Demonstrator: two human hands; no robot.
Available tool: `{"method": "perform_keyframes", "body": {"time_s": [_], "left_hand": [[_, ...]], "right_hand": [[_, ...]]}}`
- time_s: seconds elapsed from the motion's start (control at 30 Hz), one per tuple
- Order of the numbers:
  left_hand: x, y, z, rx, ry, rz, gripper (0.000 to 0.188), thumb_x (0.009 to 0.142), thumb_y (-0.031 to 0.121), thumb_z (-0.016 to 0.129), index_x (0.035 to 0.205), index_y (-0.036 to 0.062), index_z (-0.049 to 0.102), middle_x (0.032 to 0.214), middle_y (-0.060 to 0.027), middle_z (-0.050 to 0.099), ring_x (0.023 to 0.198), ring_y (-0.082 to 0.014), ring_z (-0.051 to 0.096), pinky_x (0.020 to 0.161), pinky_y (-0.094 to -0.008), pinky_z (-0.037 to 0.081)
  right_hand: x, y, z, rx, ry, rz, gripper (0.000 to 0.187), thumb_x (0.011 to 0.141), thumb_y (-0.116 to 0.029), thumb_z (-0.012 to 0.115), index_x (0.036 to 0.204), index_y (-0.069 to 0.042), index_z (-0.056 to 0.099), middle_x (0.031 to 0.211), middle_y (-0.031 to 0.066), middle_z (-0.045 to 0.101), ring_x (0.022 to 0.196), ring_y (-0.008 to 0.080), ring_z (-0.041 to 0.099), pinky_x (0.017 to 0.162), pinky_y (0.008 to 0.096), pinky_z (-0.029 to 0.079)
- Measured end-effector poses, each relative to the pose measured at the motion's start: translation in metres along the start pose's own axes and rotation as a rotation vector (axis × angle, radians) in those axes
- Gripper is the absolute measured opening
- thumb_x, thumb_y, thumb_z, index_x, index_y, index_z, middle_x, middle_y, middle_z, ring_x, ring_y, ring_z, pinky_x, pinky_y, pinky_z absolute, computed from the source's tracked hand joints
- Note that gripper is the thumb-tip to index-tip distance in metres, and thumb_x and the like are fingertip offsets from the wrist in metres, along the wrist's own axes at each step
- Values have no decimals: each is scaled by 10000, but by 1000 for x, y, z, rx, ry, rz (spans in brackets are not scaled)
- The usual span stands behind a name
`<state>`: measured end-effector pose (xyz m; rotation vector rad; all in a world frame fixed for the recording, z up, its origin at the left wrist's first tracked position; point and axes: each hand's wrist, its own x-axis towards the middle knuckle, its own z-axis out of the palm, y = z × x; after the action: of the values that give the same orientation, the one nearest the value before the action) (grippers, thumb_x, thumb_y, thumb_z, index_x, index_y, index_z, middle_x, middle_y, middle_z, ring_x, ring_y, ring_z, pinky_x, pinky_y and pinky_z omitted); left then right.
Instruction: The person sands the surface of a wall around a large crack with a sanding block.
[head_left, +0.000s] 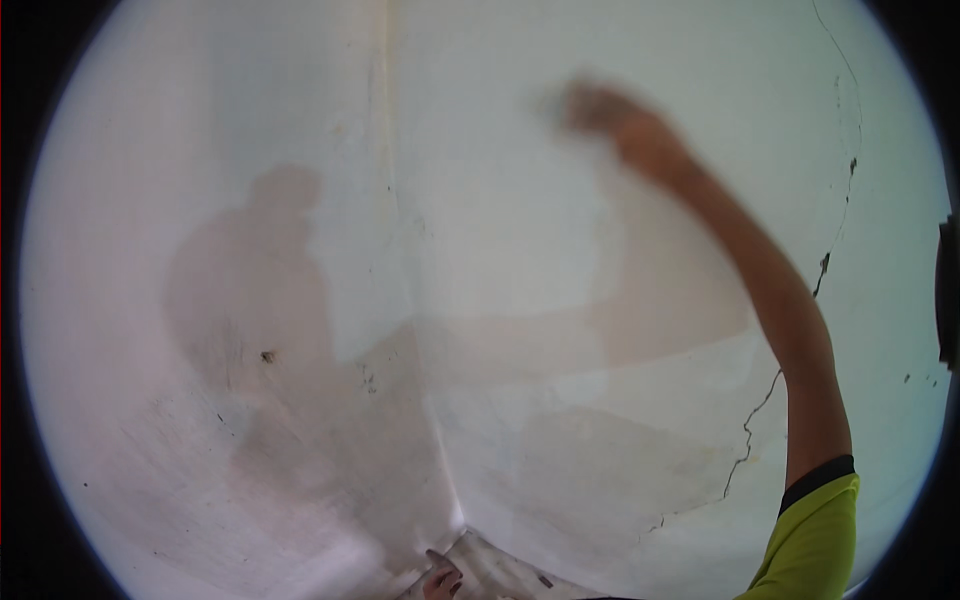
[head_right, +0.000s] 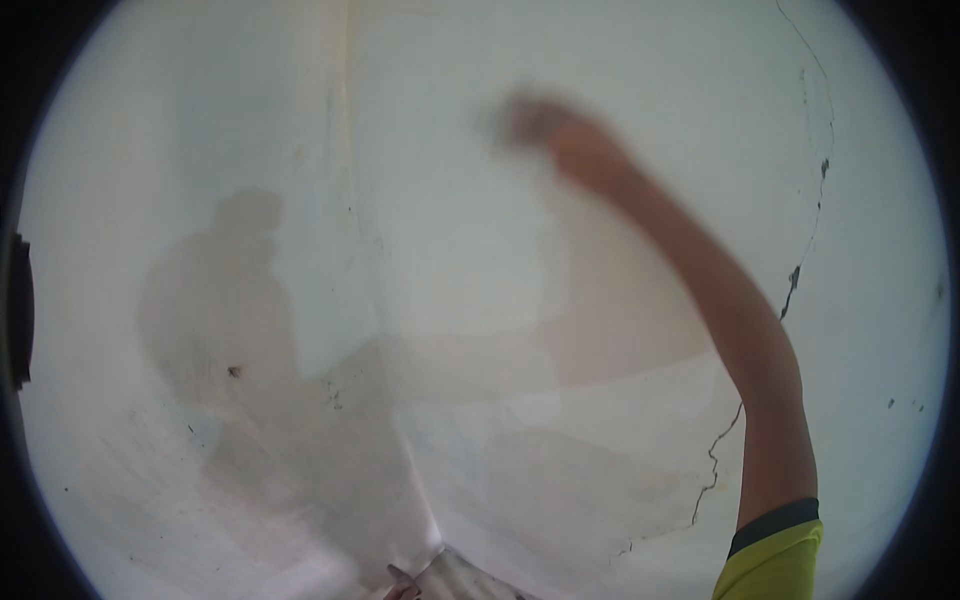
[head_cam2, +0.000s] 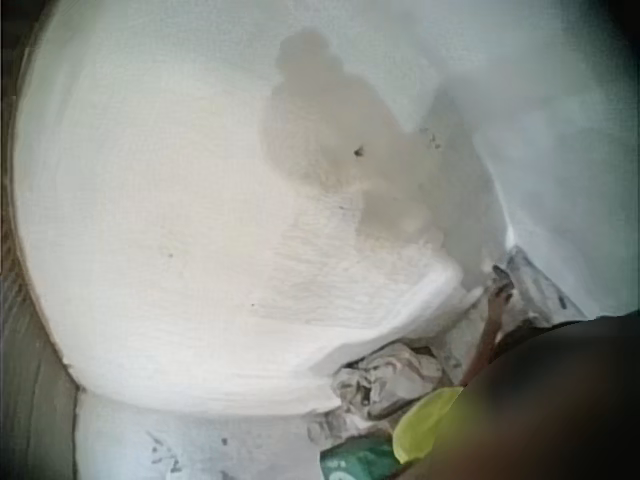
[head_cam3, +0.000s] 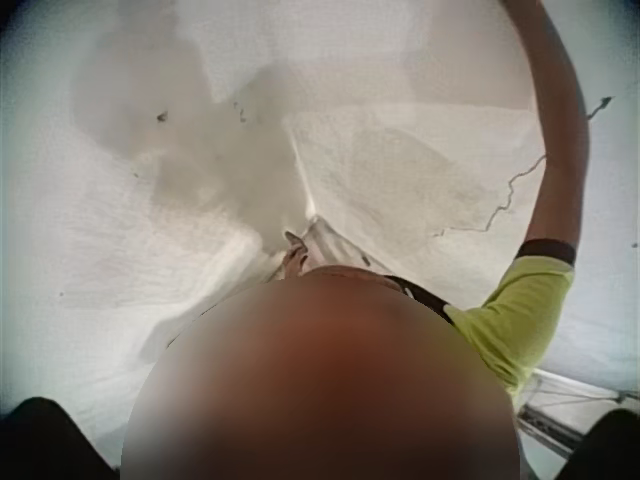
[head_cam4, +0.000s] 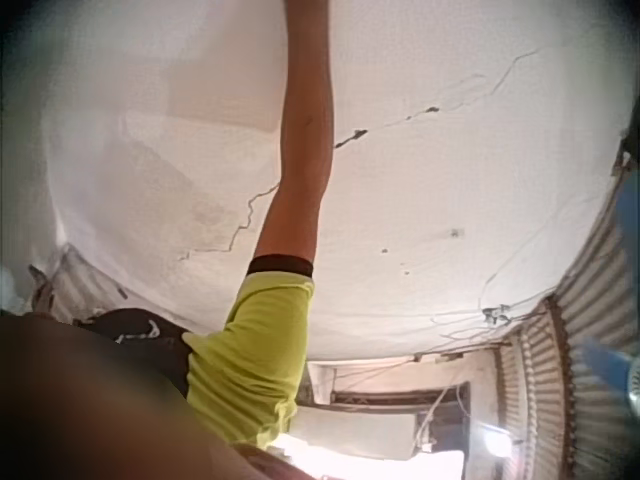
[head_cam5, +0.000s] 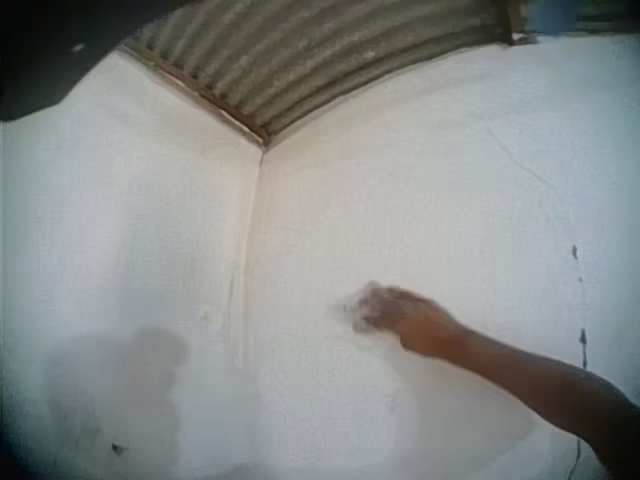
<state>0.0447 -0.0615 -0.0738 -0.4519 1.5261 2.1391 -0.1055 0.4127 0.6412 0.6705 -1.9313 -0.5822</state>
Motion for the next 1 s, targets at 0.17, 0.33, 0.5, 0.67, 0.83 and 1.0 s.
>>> {"method": "perform_keyframes", "body": {"time_s": [0.17, 0.33, 0.5, 0.67, 0.83, 1.0], "left_hand": [[11, 2, 9, -61, 26, 31, 253, 939, 150, 621, 1158, 23, 611, 1175, -82, 598, 1112, -238, 561, 979, -371, 454], [17, 10, 42, -48, -40, 103, 140, 869, 33, 673, 1008, 50, 678, 969, -52, 665, 896, -155, 642, 764, -298, 525], [22, 2, 59, -77, -155, 181, 143, 868, 44, 678, 1011, 49, 677, 969, -37, 665, 910, -147, 637, 780, -293, 518], [-23, 3, 44, -41, -26, 116, 253, 944, 153, 616, 1164, 28, 618, 1157, -85, 608, 1117, -233, 561, 981, -384, 454], [-8, -1, 19, -19, -40, 81, 287, 940, 176, 632, 1199, 52, 620, 1166, -78, 610, 1119, -226, 562, 972, -378, 459], [19, 7, 54, -114, -60, 97, 155, 860, 41, 687, 1014, 32, 672, 952, -46, 661, 904, -154, 643, 772, -284, 523]], "right_hand": [[50, 30, -87, -778, 325, 445, 533, 830, 101, 475, 1285, -145, 607, 1365, 86, 566, 1330, 256, 463, 1137, 389, 332], [-40, -93, 93, 222, -195, 112, 425, 924, -66, 467, 1336, -126, 548, 1460, 53, 466, 1377, 224, 390, 1160, 350, 303], [-102, -172, 105, 123, -715, -407, 285, 896, -112, 541, 1164, -118, 639, 1332, 32, 586, 1378, 186, 394, 1187, 390, 252], [-1, 4, -11, -113, -66, -75, 555, 744, 64, 490, 1229, -157, 646, 1383, 82, 545, 1310, 264, 460, 1154, 398, 295], [52, 56, -127, -685, 280, 519, 542, 821, 71, 501, 1301, -159, 599, 1420, 88, 506, 1404, 272, 348, 1178, 377, 254], [-34, -63, 101, 136, -37, 264, 409, 927, -47, 469, 1314, -139, 566, 1442, 77, 484, 1357, 218, 416, 1154, 335, 306]]}}
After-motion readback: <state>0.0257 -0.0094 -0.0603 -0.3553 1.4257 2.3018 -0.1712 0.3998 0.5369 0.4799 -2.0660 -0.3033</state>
